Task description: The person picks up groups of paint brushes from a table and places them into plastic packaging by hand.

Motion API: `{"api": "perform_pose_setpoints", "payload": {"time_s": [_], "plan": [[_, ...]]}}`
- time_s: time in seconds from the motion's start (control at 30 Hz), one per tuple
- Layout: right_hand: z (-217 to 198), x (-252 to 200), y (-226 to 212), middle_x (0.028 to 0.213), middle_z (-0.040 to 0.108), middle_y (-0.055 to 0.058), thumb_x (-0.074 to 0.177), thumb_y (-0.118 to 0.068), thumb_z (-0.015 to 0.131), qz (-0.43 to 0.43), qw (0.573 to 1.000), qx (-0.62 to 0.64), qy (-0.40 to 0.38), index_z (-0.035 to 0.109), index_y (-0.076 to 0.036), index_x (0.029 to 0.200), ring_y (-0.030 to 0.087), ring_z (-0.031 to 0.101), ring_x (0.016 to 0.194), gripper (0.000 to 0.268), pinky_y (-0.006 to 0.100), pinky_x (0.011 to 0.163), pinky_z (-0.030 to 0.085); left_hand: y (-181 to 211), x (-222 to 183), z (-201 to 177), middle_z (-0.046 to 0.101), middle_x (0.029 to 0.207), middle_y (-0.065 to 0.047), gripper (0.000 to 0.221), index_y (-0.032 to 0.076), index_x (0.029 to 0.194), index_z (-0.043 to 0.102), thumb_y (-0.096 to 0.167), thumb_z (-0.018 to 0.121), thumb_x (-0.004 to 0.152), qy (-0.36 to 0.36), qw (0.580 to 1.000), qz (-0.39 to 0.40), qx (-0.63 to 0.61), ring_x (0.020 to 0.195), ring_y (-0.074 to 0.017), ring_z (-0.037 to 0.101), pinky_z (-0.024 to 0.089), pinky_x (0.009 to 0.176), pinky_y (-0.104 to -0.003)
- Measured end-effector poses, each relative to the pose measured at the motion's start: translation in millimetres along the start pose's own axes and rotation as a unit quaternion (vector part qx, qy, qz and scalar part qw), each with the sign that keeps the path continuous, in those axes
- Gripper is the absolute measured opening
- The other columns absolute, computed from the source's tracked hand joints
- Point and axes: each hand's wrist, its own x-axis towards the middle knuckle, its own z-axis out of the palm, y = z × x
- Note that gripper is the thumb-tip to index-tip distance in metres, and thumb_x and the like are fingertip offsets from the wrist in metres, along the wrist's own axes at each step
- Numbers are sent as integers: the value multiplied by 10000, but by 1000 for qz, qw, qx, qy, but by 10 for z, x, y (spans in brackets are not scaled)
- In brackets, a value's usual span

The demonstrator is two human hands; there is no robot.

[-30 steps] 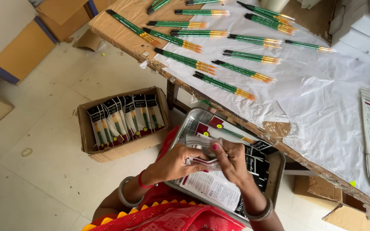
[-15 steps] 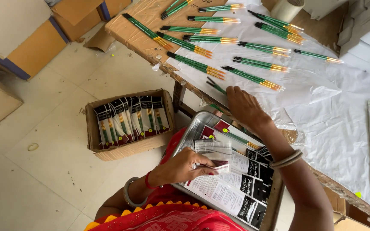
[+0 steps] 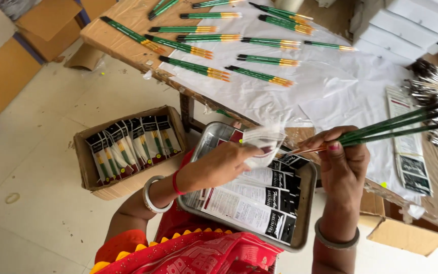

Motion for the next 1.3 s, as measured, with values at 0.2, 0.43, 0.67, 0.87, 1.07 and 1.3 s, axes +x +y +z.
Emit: {"api": "perform_pose_setpoints", "payload": {"time_s": [0.2, 0.43, 0.67, 0.87, 1.07, 1.3], "plan": [[254, -129, 129, 1062, 715, 151, 1116, -33, 484, -14, 998, -26, -49, 525, 14, 1218, 212, 729, 1000, 119, 358, 936, 611, 314, 236, 15, 694, 812, -218, 294, -43, 1166, 618, -50, 667, 876, 12, 996, 33, 83, 737, -373, 708, 544, 643, -444], [296, 80, -316, 1128, 687, 146, 1070, 5, 556, -33, 997, -11, -69, 412, -21, 1359, 186, 683, 1056, 323, 324, 982, 561, 222, 189, 110, 694, 790, -211, 211, -24, 1066, 615, 21, 731, 897, 44, 996, 15, 78, 762, -384, 708, 524, 659, -465], [516, -55, -375, 1220, 668, 226, 1076, -29, 548, -144, 931, -317, -107, 577, -6, 1236, 294, 672, 1132, 164, 360, 971, 546, 470, 216, -85, 726, 945, -207, 250, 6, 1139, 670, -1, 710, 892, 123, 991, 45, 6, 794, -339, 741, 560, 623, -397], [257, -484, 255, 1391, 557, 236, 1046, -233, 573, -282, 870, -405, 26, 571, 25, 1269, 366, 536, 1324, 341, 457, 1089, 473, 302, 115, -121, 697, 866, -216, 147, -7, 1016, 654, 14, 731, 893, 133, 990, 40, 36, 772, -373, 708, 515, 622, -438], [265, -671, 643, 1345, 561, 221, 966, -319, 701, -141, 916, -376, -16, 574, 9, 1261, 353, 551, 1278, 459, 433, 1112, 441, 425, 80, -255, 662, 735, -203, 161, -6, 912, 641, 84, 774, 912, 104, 995, 4, -5, 608, -289, 679, 479, 531, -401], [226, -736, 827, 1347, 555, 164, 857, -379, 816, -61, 956, -286, -13, 567, 2, 1292, 292, 528, 1298, 630, 425, 1144, 402, 216, 139, -342, 690, 705, -151, 137, 0, 887, 645, 77, 742, 946, 113, 993, -27, -13, 541, -203, 666, 453, 498, -358]]}}
